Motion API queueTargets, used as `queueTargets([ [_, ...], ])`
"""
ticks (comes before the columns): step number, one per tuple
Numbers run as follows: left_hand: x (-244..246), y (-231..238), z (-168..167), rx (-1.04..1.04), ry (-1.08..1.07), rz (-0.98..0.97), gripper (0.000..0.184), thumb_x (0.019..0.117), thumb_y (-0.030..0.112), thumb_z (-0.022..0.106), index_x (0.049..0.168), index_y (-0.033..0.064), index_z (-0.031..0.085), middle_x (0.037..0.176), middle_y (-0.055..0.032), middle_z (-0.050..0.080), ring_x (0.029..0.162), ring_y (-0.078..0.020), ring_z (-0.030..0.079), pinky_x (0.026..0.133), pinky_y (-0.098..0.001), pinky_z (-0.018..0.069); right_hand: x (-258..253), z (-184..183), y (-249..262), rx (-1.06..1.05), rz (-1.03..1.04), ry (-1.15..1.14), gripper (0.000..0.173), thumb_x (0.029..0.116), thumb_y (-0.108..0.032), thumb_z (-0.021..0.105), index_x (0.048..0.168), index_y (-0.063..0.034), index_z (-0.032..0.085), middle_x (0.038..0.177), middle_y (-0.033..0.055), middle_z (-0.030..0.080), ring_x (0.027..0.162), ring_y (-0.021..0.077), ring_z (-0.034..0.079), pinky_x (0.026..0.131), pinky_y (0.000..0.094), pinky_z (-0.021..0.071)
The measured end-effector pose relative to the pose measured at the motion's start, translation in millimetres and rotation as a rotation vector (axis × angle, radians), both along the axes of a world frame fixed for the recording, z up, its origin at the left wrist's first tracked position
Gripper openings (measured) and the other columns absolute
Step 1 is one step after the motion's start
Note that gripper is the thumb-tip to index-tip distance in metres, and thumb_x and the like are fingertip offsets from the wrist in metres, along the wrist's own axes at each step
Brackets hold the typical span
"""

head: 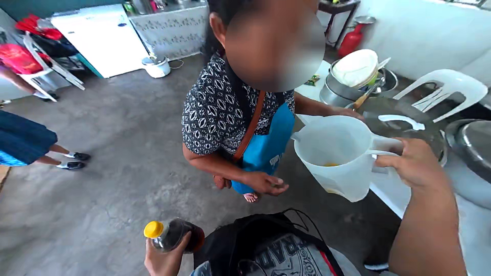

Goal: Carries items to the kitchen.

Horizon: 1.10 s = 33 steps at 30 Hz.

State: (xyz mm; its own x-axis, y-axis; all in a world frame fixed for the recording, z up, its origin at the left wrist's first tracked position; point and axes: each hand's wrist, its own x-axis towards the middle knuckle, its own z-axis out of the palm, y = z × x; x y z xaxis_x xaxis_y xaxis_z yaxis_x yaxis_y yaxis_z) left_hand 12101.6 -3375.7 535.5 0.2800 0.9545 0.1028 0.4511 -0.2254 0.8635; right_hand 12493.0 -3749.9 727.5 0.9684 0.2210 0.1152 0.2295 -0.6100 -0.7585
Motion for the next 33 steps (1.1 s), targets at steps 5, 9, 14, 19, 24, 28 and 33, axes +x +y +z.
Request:
queueTargets([
  [5,18,17,-4,0.067,-0.003,-0.026,0.105,0.0489,0.028,0.092,0.137,-0.0113,0.05,0.12,-0.0278,0.066,0.112,-0.0294,0.067,0.099,-0.0478,0.0514,14,-3,15,0.027,-0.12,0.013,0.027,0.0697,0.006,0.07,0.096,0.0029,0.066,0.085,0.0107,0.064,0.074,0.0148,0.058,0.07,0.0404,0.0505],
  [9,24,29,1,0.08,-0.004,-0.03,0.105,0.0493,0.03,0.091,0.137,-0.0103,0.05,0.12,-0.0272,0.066,0.112,-0.0297,0.066,0.099,-0.0485,0.0505,19,-6,26,0.109,-0.179,-0.014,0.027,0.067,0.007,0.069,0.093,0.0005,0.065,0.083,0.0065,0.064,0.071,0.01,0.058,0.068,0.0347,0.0507],
  [14,23,38,3,0.084,0.005,-0.024,0.102,0.0486,0.028,0.091,0.135,-0.0103,0.051,0.119,-0.0276,0.067,0.111,-0.0308,0.066,0.098,-0.0504,0.0508,22,-6,44,0.231,-0.212,-0.03,0.031,0.0638,0.009,0.066,0.093,-0.001,0.063,0.082,0.0029,0.064,0.068,0.0051,0.058,0.064,0.0273,0.0518],
  [19,24,41,4,0.067,0.032,-0.01,0.103,0.0493,0.026,0.091,0.136,-0.0111,0.05,0.12,-0.0306,0.065,0.113,-0.036,0.065,0.099,-0.0546,0.0489,27,-6,59,0.265,-0.22,-0.041,0.028,0.0636,0.009,0.066,0.089,-0.0024,0.063,0.078,0.0002,0.064,0.065,0.0033,0.058,0.062,0.0254,0.0514],
  [24,28,43,3,0.069,0.02,-0.004,0.105,0.0492,0.024,0.092,0.138,-0.0115,0.049,0.122,-0.0304,0.065,0.114,-0.0342,0.065,0.1,-0.0512,0.0495,34,-8,65,0.253,-0.226,-0.047,0.026,0.0638,0.008,0.066,0.088,-0.0027,0.064,0.078,0.0007,0.064,0.064,0.0042,0.058,0.062,0.0262,0.0513],
  [28,30,46,1,0.064,0.026,-0.005,0.105,0.0488,0.027,0.092,0.137,-0.0114,0.049,0.121,-0.0301,0.065,0.113,-0.0338,0.065,0.099,-0.0515,0.0499,38,-11,69,0.218,-0.24,-0.043,0.026,0.0643,0.006,0.067,0.088,-0.0029,0.063,0.077,0.0008,0.062,0.062,0.0059,0.056,0.06,0.0279,0.05],
  [33,34,49,2,0.072,0.041,-0.019,0.104,0.0497,0.027,0.091,0.137,-0.0116,0.049,0.121,-0.0307,0.065,0.113,-0.035,0.065,0.099,-0.0525,0.0497,46,-20,72,0.171,-0.273,-0.039,0.023,0.0671,0.005,0.069,0.089,-0.0012,0.065,0.077,0.0034,0.062,0.063,0.0084,0.055,0.061,0.0318,0.0495],
])
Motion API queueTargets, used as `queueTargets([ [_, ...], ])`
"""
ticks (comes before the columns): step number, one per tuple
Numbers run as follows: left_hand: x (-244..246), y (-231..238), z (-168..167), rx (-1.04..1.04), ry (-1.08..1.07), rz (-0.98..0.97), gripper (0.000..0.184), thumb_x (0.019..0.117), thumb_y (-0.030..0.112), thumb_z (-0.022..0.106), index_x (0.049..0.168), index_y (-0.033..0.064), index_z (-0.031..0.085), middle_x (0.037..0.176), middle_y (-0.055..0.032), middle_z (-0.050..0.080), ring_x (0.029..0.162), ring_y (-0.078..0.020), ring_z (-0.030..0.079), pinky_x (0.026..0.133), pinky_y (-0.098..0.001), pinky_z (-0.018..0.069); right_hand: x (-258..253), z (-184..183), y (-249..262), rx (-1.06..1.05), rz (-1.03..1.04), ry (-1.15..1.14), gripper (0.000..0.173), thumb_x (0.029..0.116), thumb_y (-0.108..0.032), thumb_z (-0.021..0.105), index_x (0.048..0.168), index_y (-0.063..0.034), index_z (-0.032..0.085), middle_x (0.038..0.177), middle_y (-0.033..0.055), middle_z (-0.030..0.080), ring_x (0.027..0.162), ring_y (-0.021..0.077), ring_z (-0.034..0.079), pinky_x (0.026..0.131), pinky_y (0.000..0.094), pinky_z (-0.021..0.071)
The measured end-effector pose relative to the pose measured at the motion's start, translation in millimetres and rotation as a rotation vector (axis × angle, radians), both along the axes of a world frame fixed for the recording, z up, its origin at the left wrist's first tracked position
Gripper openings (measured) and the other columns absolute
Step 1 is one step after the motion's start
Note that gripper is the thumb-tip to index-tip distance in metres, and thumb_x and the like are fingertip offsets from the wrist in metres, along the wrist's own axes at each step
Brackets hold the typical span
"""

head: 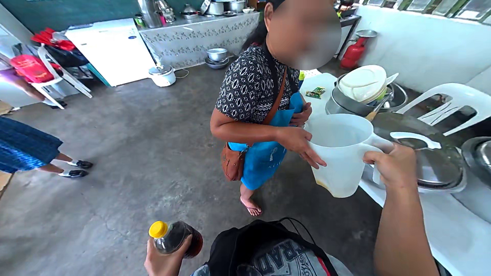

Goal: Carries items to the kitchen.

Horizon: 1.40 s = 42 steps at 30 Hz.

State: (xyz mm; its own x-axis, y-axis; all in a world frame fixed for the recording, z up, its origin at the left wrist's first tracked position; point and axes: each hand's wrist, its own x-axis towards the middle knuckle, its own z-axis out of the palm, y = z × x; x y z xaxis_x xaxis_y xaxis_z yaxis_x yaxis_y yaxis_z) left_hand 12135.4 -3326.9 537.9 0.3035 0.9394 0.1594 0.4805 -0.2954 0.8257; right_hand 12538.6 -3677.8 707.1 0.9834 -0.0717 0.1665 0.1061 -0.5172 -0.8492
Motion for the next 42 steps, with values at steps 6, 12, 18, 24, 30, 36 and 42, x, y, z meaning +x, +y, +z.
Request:
queueTargets([
  [6,7,1,0,0.001,-0.003,-0.02,0.102,0.0493,0.028,0.091,0.135,-0.0117,0.051,0.119,-0.0291,0.066,0.111,-0.0322,0.066,0.098,-0.0498,0.0506,19,-27,13,0.028,-0.031,0.085,0.028,0.0714,0.008,0.072,0.098,0.0041,0.067,0.086,0.0111,0.064,0.071,0.0147,0.058,0.068,0.0375,0.0513],
  [12,25,5,5,0.028,0.005,-0.054,0.101,0.0495,0.034,0.09,0.132,-0.0111,0.054,0.115,-0.0259,0.068,0.106,-0.0279,0.068,0.095,-0.0484,0.0524,31,-66,35,-0.006,0.104,0.149,0.037,0.0824,0.0,0.075,0.117,0.0071,0.065,0.109,0.0217,0.068,0.098,0.0253,0.066,0.089,0.0472,0.0539],
  [18,55,26,29,-0.061,-0.025,-0.178,0.089,0.0594,0.028,0.093,0.128,-0.0114,0.054,0.111,-0.0204,0.07,0.104,-0.0219,0.069,0.095,-0.0418,0.056,29,-87,62,-0.261,0.362,0.237,0.063,0.0851,-0.015,0.083,0.136,0.0075,0.054,0.128,0.032,0.061,0.12,0.0409,0.06,0.103,0.0585,0.0469],
  [24,77,86,20,-0.171,-0.067,-0.332,0.079,0.0569,0.022,0.097,0.122,-0.0001,0.057,0.101,-0.0126,0.072,0.095,-0.0214,0.072,0.087,-0.0459,0.0602,-26,-47,152,-0.382,0.515,-0.31,0.056,0.096,-0.027,0.07,0.133,0.013,0.057,0.129,0.0381,0.059,0.118,0.0467,0.06,0.1,0.0526,0.0491],
  [30,76,166,20,-0.152,-0.01,-0.58,0.08,0.058,0.028,0.095,0.121,-0.0058,0.059,0.102,-0.0176,0.072,0.096,-0.0264,0.072,0.089,-0.0469,0.0586,-134,-37,381,-0.275,1.446,-0.468,0.038,0.1017,-0.031,0.062,0.127,-0.0042,0.072,0.123,0.0189,0.069,0.107,0.0313,0.069,0.09,0.048,0.0584],
  [36,33,267,29,-0.1,0.062,-0.588,0.079,0.057,0.026,0.095,0.12,-0.006,0.06,0.098,-0.0197,0.072,0.092,-0.032,0.072,0.083,-0.0513,0.0584,-174,-30,531,-0.379,1.904,-0.462,0.029,0.0983,-0.01,0.065,0.125,-0.0054,0.073,0.123,0.0194,0.069,0.115,0.0347,0.067,0.098,0.0459,0.0559],
  [42,18,357,18,-0.145,0.13,-0.48,0.077,0.0566,0.025,0.095,0.119,-0.004,0.059,0.099,-0.02,0.07,0.094,-0.0351,0.07,0.083,-0.0546,0.057,-181,-29,643,-0.581,1.843,-0.449,0.034,0.1,-0.031,0.065,0.105,0.0015,0.076,0.09,0.0195,0.072,0.085,0.0358,0.072,0.077,0.0509,0.0584],
])
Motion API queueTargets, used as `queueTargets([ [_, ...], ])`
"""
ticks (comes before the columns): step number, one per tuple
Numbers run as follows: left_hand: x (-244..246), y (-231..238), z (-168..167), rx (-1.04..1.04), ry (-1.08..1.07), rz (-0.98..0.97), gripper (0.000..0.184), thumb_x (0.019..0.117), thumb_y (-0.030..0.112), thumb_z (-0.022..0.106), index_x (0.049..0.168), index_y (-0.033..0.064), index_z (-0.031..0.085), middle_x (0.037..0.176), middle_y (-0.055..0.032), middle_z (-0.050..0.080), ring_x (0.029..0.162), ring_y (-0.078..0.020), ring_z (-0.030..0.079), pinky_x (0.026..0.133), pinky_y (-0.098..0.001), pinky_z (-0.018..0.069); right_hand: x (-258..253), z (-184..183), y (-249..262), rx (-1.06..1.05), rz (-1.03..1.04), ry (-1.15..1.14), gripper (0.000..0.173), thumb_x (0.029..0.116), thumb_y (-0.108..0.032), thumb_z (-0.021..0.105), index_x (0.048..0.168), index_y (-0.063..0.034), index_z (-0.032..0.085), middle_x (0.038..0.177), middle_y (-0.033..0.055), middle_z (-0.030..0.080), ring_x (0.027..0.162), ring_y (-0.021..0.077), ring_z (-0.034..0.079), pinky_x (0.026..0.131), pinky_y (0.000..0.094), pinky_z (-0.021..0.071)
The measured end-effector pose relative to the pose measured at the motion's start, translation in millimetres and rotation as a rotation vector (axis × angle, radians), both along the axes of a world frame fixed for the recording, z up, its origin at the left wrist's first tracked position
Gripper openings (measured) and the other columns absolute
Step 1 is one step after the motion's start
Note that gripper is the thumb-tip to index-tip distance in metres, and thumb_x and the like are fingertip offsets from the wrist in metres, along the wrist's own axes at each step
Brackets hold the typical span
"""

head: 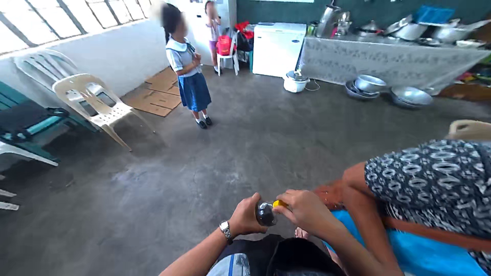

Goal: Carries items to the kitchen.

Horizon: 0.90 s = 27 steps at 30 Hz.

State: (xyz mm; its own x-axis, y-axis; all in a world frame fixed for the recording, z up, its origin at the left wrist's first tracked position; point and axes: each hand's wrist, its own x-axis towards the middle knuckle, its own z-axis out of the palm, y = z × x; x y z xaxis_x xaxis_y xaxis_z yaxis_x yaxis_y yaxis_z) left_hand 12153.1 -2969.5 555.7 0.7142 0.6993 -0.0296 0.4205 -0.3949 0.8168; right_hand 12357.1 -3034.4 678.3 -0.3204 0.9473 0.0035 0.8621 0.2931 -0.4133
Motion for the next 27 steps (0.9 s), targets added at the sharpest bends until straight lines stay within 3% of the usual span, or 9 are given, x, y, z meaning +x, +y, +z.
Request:
queueTargets([
  [2,4,30,-6,0.018,-0.033,0.066,0.076,0.0556,0.025,0.095,0.117,-0.0039,0.06,0.096,-0.0191,0.071,0.091,-0.0334,0.071,0.082,-0.0529,0.0578,5,0,40,0.019,-0.008,-0.014,0.044,0.0995,-0.04,0.065,0.108,0.0017,0.075,0.095,0.0207,0.072,0.091,0.0375,0.071,0.079,0.0519,0.0573],
  [5,17,68,-11,0.052,-0.1,0.164,0.077,0.0542,0.026,0.095,0.116,-0.0052,0.061,0.096,-0.0179,0.072,0.09,-0.0296,0.072,0.081,-0.0487,0.0592,29,5,97,-0.018,0.224,0.147,0.03,0.0959,-0.015,0.07,0.125,-0.0049,0.073,0.123,0.0183,0.07,0.112,0.0335,0.068,0.096,0.0463,0.0563],
  [7,30,94,-9,0.069,-0.12,0.233,0.076,0.0535,0.026,0.096,0.113,-0.0058,0.061,0.094,-0.0175,0.072,0.088,-0.0286,0.072,0.079,-0.0473,0.0589,42,5,140,0.023,0.332,0.177,0.018,0.0938,-0.004,0.068,0.108,-0.0016,0.077,0.106,0.0178,0.074,0.1,0.0321,0.071,0.091,0.045,0.0572],
  [9,41,121,-7,0.081,-0.131,0.32,0.074,0.0531,0.026,0.095,0.111,-0.0054,0.06,0.091,-0.0164,0.071,0.085,-0.0272,0.072,0.077,-0.046,0.0589,50,8,185,0.026,0.364,0.138,0.018,0.0969,-0.013,0.067,0.103,0.0016,0.076,0.095,0.0187,0.072,0.089,0.0324,0.071,0.083,0.0453,0.0572],
  [12,57,159,-2,0.092,-0.123,0.44,0.075,0.0531,0.028,0.095,0.111,-0.004,0.061,0.092,-0.0142,0.073,0.087,-0.0232,0.073,0.08,-0.0433,0.0599,67,13,242,-0.038,0.455,0.158,0.027,0.0984,-0.014,0.067,0.121,-0.0014,0.073,0.117,0.0204,0.07,0.112,0.035,0.067,0.099,0.0466,0.0533],
  [15,84,205,6,0.057,-0.05,0.474,0.076,0.0539,0.029,0.095,0.114,-0.0033,0.062,0.096,-0.0141,0.073,0.09,-0.0243,0.073,0.083,-0.0442,0.0592,93,14,297,-0.035,0.524,0.165,0.02,0.0947,-0.003,0.067,0.113,-0.0005,0.075,0.109,0.0205,0.071,0.103,0.0346,0.068,0.093,0.0449,0.0548],
  [20,144,307,1,0.037,-0.062,0.401,0.077,0.0538,0.029,0.095,0.114,-0.0051,0.062,0.095,-0.0165,0.073,0.09,-0.0271,0.072,0.082,-0.0471,0.0586,168,4,391,-0.006,0.529,0.127,0.031,0.0962,-0.007,0.069,0.127,-0.0011,0.069,0.12,0.0216,0.068,0.115,0.0356,0.066,0.1,0.0453,0.0541],
  [23,202,382,2,0.011,-0.041,0.247,0.075,0.0537,0.027,0.096,0.114,-0.0034,0.061,0.095,-0.0167,0.072,0.089,-0.0287,0.072,0.08,-0.0487,0.0586,231,-14,441,0.14,0.502,0.222,0.018,0.0937,-0.004,0.069,0.111,-0.0018,0.074,0.106,0.0181,0.072,0.103,0.032,0.07,0.092,0.0415,0.0579],
  [27,297,473,3,-0.015,0.01,0.009,0.075,0.055,0.023,0.096,0.116,-0.0031,0.061,0.099,-0.0177,0.072,0.093,-0.0311,0.071,0.083,-0.0517,0.0582,321,-24,480,0.15,0.268,0.206,0.021,0.0896,-0.005,0.072,0.11,-0.0006,0.071,0.104,0.0196,0.069,0.098,0.0339,0.07,0.087,0.044,0.06],
])
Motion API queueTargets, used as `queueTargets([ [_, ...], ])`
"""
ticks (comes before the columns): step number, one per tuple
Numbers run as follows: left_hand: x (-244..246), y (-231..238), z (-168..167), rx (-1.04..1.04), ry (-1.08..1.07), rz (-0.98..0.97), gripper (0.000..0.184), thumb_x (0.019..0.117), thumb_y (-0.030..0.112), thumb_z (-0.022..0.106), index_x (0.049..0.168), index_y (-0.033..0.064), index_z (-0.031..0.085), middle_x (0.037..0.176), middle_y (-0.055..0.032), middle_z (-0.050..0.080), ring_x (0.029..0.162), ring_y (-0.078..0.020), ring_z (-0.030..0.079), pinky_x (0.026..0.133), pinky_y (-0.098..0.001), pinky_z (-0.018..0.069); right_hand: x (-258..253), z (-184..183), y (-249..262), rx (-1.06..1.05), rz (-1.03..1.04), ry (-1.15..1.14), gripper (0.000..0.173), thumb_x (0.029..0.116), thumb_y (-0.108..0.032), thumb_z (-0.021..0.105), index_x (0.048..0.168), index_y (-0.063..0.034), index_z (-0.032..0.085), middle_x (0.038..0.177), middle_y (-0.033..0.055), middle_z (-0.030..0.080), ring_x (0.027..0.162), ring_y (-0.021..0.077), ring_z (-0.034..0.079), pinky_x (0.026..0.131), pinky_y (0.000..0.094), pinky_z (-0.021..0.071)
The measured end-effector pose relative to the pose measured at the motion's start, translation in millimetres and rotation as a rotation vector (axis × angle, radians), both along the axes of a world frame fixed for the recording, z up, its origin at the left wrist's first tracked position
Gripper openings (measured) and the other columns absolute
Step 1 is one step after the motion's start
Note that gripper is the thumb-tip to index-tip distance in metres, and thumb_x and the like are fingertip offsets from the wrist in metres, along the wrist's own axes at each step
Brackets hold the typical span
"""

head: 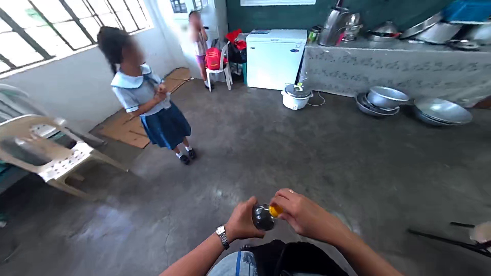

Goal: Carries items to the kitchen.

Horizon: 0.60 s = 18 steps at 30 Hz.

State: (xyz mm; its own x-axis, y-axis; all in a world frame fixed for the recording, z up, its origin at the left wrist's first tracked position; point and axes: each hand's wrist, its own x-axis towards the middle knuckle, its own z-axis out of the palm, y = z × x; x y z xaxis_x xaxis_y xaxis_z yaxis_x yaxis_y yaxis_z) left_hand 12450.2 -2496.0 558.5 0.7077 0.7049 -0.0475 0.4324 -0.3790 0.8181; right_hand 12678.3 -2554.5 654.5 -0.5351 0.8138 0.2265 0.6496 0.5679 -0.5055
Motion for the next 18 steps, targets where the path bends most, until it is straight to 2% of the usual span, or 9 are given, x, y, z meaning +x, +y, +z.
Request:
queueTargets([
  [6,172,104,-16,0.019,0.107,-0.23,0.077,0.0578,0.023,0.096,0.12,-0.0036,0.059,0.101,-0.0207,0.07,0.096,-0.0366,0.07,0.084,-0.0562,0.0568,147,-39,49,0.031,-0.366,0.064,0.023,0.0883,-0.009,0.071,0.11,0.0003,0.069,0.105,0.0197,0.068,0.095,0.0336,0.071,0.082,0.0434,0.0617],
  [8,231,122,-28,0.018,0.079,-0.24,0.075,0.0574,0.024,0.096,0.118,-0.0042,0.061,0.099,-0.0201,0.071,0.093,-0.0355,0.071,0.083,-0.0559,0.0574,201,-42,62,-0.06,-0.407,0.093,0.023,0.0902,-0.005,0.069,0.112,0.0041,0.068,0.108,0.0243,0.067,0.101,0.0386,0.069,0.088,0.0477,0.0594],
  [11,327,143,-34,0.06,-0.007,-0.152,0.072,0.0557,0.026,0.095,0.112,-0.0048,0.063,0.092,-0.0164,0.073,0.085,-0.0293,0.072,0.078,-0.0509,0.0597,290,-26,95,-0.239,-0.407,0.08,0.027,0.0959,-0.002,0.065,0.12,0.0086,0.066,0.12,0.0307,0.064,0.115,0.0448,0.063,0.1,0.0513,0.0529],
  [14,407,162,-30,0.105,-0.074,-0.051,0.074,0.0535,0.034,0.092,0.11,-0.0055,0.065,0.086,-0.0122,0.073,0.078,-0.0215,0.072,0.072,-0.0447,0.0605,370,-11,131,-0.241,-0.333,0.053,0.027,0.0944,0.002,0.066,0.12,0.0094,0.064,0.119,0.0301,0.062,0.116,0.0455,0.062,0.099,0.0515,0.0523],
  [16,460,177,-24,0.11,-0.053,-0.009,0.079,0.0516,0.035,0.092,0.112,-0.0072,0.064,0.086,-0.0139,0.073,0.079,-0.0234,0.072,0.073,-0.0467,0.0597,425,-2,157,-0.271,-0.293,0.028,0.033,0.0891,0.005,0.07,0.121,0.0101,0.063,0.121,0.0297,0.06,0.117,0.0451,0.06,0.099,0.0515,0.0514],
  [18,516,198,-22,0.111,0.016,0.01,0.084,0.0502,0.032,0.093,0.118,-0.0069,0.063,0.088,-0.0167,0.073,0.08,-0.0293,0.073,0.074,-0.0527,0.0589,482,-3,184,-0.285,-0.286,0.015,0.036,0.0852,0.005,0.075,0.12,0.0096,0.064,0.119,0.0289,0.06,0.116,0.0444,0.059,0.099,0.0509,0.0508],
])
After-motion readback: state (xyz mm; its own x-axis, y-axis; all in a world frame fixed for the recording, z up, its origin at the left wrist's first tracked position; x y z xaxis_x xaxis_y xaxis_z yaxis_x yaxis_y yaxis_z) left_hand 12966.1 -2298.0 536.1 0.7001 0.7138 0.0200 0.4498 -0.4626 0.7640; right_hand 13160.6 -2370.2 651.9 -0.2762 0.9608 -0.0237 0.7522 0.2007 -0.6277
